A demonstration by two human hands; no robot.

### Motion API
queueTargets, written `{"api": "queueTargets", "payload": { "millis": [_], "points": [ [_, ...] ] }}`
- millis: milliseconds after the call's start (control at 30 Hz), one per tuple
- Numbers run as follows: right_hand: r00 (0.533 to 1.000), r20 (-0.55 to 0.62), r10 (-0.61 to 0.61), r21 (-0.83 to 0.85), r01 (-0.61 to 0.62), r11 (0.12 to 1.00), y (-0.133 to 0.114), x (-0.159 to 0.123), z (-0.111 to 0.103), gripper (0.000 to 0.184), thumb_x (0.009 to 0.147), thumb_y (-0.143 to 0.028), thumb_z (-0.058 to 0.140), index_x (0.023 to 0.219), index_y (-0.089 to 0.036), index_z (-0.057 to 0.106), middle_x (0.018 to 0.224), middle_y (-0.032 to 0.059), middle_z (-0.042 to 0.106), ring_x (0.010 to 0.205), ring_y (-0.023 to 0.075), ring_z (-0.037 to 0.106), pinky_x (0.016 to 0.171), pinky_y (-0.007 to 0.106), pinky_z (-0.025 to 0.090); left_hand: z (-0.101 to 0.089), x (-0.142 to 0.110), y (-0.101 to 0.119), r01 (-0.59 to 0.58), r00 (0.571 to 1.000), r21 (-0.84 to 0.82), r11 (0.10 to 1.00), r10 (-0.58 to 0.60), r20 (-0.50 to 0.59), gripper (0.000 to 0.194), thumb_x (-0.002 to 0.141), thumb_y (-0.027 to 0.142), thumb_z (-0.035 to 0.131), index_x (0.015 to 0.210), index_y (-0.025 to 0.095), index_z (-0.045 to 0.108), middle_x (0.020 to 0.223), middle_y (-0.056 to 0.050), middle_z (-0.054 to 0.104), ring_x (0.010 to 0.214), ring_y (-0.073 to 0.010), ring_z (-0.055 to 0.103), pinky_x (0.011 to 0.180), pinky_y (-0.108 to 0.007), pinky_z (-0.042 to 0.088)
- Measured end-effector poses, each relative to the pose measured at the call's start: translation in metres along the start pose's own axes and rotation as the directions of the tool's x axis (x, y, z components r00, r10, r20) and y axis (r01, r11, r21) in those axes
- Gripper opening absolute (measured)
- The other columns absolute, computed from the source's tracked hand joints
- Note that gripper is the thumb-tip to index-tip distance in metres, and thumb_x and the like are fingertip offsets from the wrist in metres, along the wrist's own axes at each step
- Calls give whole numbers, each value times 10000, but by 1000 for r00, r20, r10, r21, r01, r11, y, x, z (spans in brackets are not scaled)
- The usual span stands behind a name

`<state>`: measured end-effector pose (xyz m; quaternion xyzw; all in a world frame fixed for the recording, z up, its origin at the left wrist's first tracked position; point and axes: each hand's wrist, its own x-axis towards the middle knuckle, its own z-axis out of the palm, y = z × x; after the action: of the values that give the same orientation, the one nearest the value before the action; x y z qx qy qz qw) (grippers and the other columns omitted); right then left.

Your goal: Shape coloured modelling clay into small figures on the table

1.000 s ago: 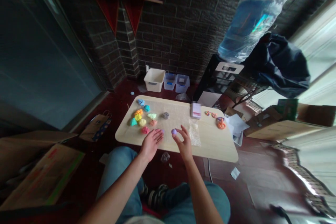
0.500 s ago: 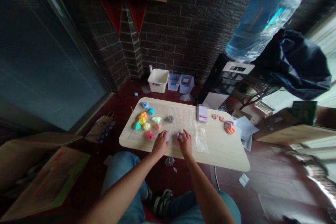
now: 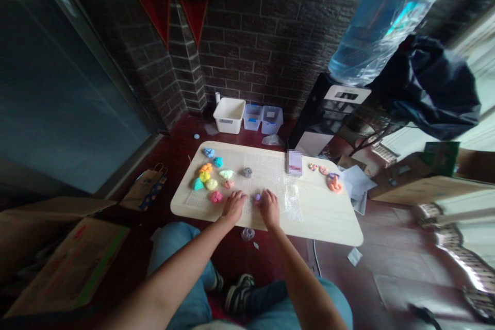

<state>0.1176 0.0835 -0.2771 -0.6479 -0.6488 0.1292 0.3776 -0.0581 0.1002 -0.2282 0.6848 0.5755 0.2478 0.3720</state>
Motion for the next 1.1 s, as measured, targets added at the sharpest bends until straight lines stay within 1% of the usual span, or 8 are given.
{"api": "queueTargets", "payload": {
  "millis": [133, 267, 367, 467, 633, 800, 967, 1100],
  "points": [
    [998, -22, 54, 79, -52, 996, -7, 2, -8, 373, 933, -356, 618, 1262, -186, 577, 1334, 101, 574, 1179, 268, 584, 988, 511, 492, -8, 9, 3, 80, 996, -230, 970, -89, -30, 335, 935, 349, 583, 1231, 193, 587, 1281, -100, 600, 1082, -226, 620, 912, -448, 539],
    [984, -100, 150, 197, -128, 972, -18, 1, -25, 407, 922, -356, 623, 1286, -186, 561, 1373, 109, 546, 1257, 294, 528, 1047, 551, 428, -18, 4, 9, 172, 981, -501, 848, -192, 11, 361, 926, 352, 597, 1238, 171, 577, 1248, -99, 612, 1055, -228, 631, 884, -447, 551],
    [964, -142, 224, 313, -172, 934, -32, -7, -42, 407, 920, -356, 561, 1290, -186, 565, 1376, 137, 548, 1304, 295, 486, 1083, 549, 386, -28, -17, 19, 194, 976, -692, 696, -206, 67, 339, 929, 356, 593, 1204, 159, 589, 1189, -89, 635, 999, -210, 647, 844, -422, 563],
    [957, -117, 265, 423, -193, 885, -55, -25, -59, 375, 910, -372, 506, 1210, -179, 622, 1365, 160, 567, 1272, 281, 525, 1018, 502, 455, -35, -45, 36, 171, 977, -833, 527, -200, 74, 267, 915, 354, 616, 1068, 136, 638, 1015, -56, 673, 854, -162, 651, 760, -351, 560],
    [968, -16, 251, 532, -204, 822, -109, -59, -85, 357, 932, -408, 501, 1145, -180, 675, 1242, 137, 677, 1166, 257, 627, 917, 414, 536, -36, -89, 78, 156, 979, -938, 308, -174, 106, 297, 698, 358, 837, 796, 98, 730, 684, -13, 646, 635, -87, 550, 618, -234, 442],
    [982, 65, 176, 549, -182, 815, -145, -80, -102, 417, 971, -419, 481, 1288, -189, 623, 1226, 116, 712, 1090, 236, 690, 919, 382, 562, -33, -120, 109, 227, 967, -957, 183, -157, 200, 210, 676, 274, 852, 800, 132, 757, 750, -25, 710, 722, -119, 624, 677, -235, 470],
    [997, 9, 83, 432, -79, 899, -152, -98, -116, 500, 942, -393, 552, 1414, -234, 522, 1507, 120, 486, 1430, 283, 401, 1181, 533, 297, -36, -131, 117, 319, 938, -946, 49, -156, 309, 183, 810, 299, 745, 917, 150, 754, 890, -64, 748, 808, -135, 669, 761, -241, 523],
    [997, 8, -78, 264, 73, 962, -165, -95, -133, 584, 972, -370, 508, 1522, -313, 320, 1613, 82, 297, 1509, 279, 218, 1197, 640, 112, -39, -139, 126, 334, 934, -942, 23, -145, 327, 105, 837, 188, 694, 914, 155, 758, 924, -51, 761, 818, -122, 670, 745, -208, 508]
  ]
}}
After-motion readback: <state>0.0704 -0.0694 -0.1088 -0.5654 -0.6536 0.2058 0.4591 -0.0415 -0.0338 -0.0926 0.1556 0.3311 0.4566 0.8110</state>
